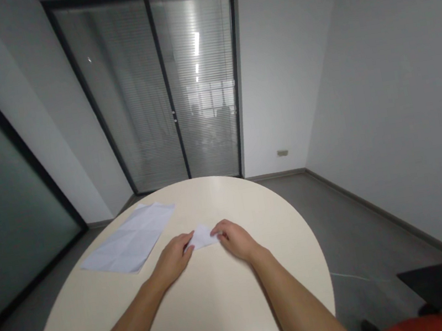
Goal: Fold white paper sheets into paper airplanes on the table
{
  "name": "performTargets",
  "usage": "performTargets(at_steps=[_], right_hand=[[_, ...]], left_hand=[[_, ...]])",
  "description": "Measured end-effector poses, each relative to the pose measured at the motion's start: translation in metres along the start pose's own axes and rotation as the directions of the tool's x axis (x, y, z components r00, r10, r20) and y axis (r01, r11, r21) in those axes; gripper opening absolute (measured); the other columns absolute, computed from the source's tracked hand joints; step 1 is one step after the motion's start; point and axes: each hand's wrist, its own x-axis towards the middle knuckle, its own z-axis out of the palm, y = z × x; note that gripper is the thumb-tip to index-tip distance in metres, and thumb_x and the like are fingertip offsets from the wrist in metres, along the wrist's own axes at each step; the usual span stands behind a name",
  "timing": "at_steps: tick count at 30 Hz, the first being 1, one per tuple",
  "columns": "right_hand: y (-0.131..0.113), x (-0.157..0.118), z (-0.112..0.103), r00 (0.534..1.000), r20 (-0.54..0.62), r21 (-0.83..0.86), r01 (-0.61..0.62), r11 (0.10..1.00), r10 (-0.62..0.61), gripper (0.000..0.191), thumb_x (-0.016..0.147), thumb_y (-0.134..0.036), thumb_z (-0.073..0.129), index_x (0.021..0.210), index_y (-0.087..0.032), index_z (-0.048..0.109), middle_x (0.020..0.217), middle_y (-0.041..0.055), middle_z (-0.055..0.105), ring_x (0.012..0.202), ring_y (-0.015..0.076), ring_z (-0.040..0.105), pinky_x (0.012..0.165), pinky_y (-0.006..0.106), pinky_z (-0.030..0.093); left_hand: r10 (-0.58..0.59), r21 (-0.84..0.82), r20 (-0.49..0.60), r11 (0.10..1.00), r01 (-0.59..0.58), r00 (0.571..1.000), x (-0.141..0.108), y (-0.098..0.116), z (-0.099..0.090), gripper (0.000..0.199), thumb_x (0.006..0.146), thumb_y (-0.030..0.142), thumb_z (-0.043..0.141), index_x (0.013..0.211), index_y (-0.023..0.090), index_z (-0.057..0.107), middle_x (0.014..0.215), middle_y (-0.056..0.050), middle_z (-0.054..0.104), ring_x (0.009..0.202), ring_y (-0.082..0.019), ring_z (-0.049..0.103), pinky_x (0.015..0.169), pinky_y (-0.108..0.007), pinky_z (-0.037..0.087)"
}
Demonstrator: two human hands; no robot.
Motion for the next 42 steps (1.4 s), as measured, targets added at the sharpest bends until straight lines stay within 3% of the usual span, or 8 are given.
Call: performTargets(at_steps=[16,24,34,37,42], right_hand=[[0.001,0.0,0.003,0.998,0.059,-0.075,-0.002,0.997,0.006,0.031,0.087,-0.011,0.058,0.11,-0.021,0.076,0.112,0.0088,0.071,0.105,0.0225,0.062,0.099,0.037,0.046],[-0.001,-0.001,0.002,0.998,0.067,-0.131,-0.007,0.991,0.016,0.026,0.087,-0.018,0.061,0.108,-0.021,0.077,0.113,0.0085,0.072,0.101,0.0224,0.062,0.093,0.036,0.048],[-0.003,-0.001,0.002,0.997,0.073,-0.116,0.025,0.993,-0.017,0.016,0.082,-0.023,0.072,0.097,-0.022,0.076,0.098,0.0048,0.073,0.091,0.02,0.062,0.087,0.033,0.047],[-0.005,-0.001,0.002,0.996,0.079,-0.128,0.056,0.99,-0.046,0.016,0.083,-0.024,0.073,0.098,-0.022,0.077,0.097,0.0052,0.072,0.092,0.0203,0.062,0.089,0.034,0.046],[-0.012,-0.001,0.003,0.991,0.101,-0.128,0.103,0.986,-0.09,0.017,0.087,-0.026,0.069,0.102,-0.025,0.078,0.105,0.0061,0.072,0.101,0.0217,0.062,0.095,0.035,0.045]], left_hand=[[0.016,0.015,-0.028,1.0,-0.015,0.999,-0.001,-0.001,0.003,0.046,0.092,0.016,0.051,0.137,0.021,0.059,0.139,-0.007,0.061,0.126,-0.023,0.056,0.111,-0.038,0.042],[0.06,0.024,-0.026,0.998,-0.059,0.998,-0.002,-0.001,0.004,0.036,0.093,0.018,0.053,0.123,0.027,0.071,0.137,-0.004,0.063,0.123,-0.022,0.058,0.11,-0.04,0.044],[0.196,0.07,0.009,0.978,-0.197,0.98,-0.003,0.003,0.003,0.041,0.09,0.019,0.056,0.129,0.028,0.066,0.135,-0.004,0.065,0.117,-0.024,0.06,0.108,-0.046,0.044],[0.231,0.098,0.017,0.968,-0.232,0.973,-0.005,0.003,0.003,0.044,0.09,0.018,0.054,0.131,0.028,0.065,0.136,-0.002,0.065,0.124,-0.026,0.055,0.112,-0.049,0.039],[0.19,0.093,0.067,0.976,-0.196,0.98,-0.006,0.003,0.006,0.045,0.089,0.016,0.052,0.131,0.027,0.064,0.147,-0.001,0.055,0.139,-0.028,0.042,0.119,-0.053,0.03]])
